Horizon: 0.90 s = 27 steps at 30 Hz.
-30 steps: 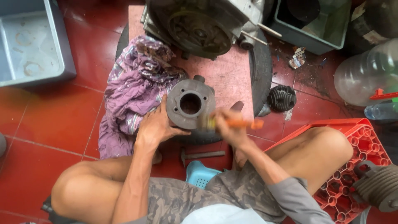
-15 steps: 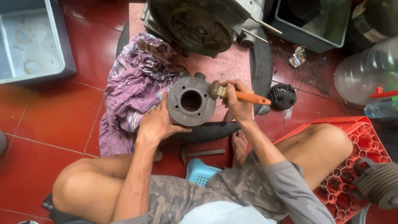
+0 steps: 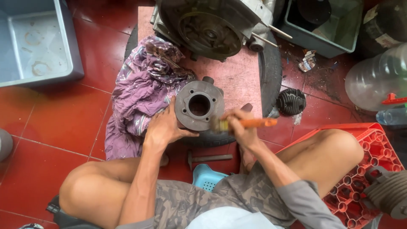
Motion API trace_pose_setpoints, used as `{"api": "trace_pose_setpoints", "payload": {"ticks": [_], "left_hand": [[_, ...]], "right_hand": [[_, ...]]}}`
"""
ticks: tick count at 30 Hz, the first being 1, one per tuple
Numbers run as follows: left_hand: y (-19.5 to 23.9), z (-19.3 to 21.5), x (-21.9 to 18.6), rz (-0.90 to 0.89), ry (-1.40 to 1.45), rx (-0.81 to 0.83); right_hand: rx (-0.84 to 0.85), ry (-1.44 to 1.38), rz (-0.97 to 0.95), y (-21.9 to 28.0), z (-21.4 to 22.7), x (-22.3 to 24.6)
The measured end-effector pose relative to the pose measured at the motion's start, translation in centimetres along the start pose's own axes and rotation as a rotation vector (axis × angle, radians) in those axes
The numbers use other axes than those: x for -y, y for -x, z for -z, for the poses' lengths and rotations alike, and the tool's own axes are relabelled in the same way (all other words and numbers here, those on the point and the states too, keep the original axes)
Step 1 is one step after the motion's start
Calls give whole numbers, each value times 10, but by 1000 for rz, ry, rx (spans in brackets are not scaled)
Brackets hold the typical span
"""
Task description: Sanding and cleaning a motorcycle engine cylinder block using sandpaper and a brush to remove oxidation or debris.
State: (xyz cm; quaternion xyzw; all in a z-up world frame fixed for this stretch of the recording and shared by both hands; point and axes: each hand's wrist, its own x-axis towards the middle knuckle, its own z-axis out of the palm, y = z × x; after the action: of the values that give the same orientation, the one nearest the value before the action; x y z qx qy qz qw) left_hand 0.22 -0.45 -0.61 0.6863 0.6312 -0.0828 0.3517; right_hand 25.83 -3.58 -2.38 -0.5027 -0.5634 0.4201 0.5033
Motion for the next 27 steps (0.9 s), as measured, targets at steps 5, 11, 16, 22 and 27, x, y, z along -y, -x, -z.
{"api": "trace_pose_setpoints", "payload": {"ticks": [5,11,16,22,27], "left_hand": [[5,1,-1,-9,11,-6],[2,2,-1,0,14,2],[1,-1,2,3,28,6],[-2,-1,1,4,31,-8],[-29,-29,32,-161,67,-57]], "right_hand": [[-101,244,191,-30,19,-33],[-281,242,205,-51,30,8],[-25,248,83,-38,18,22],[-97,585,520,-7,-48,84],[373,235,881,23,-81,52]]}}
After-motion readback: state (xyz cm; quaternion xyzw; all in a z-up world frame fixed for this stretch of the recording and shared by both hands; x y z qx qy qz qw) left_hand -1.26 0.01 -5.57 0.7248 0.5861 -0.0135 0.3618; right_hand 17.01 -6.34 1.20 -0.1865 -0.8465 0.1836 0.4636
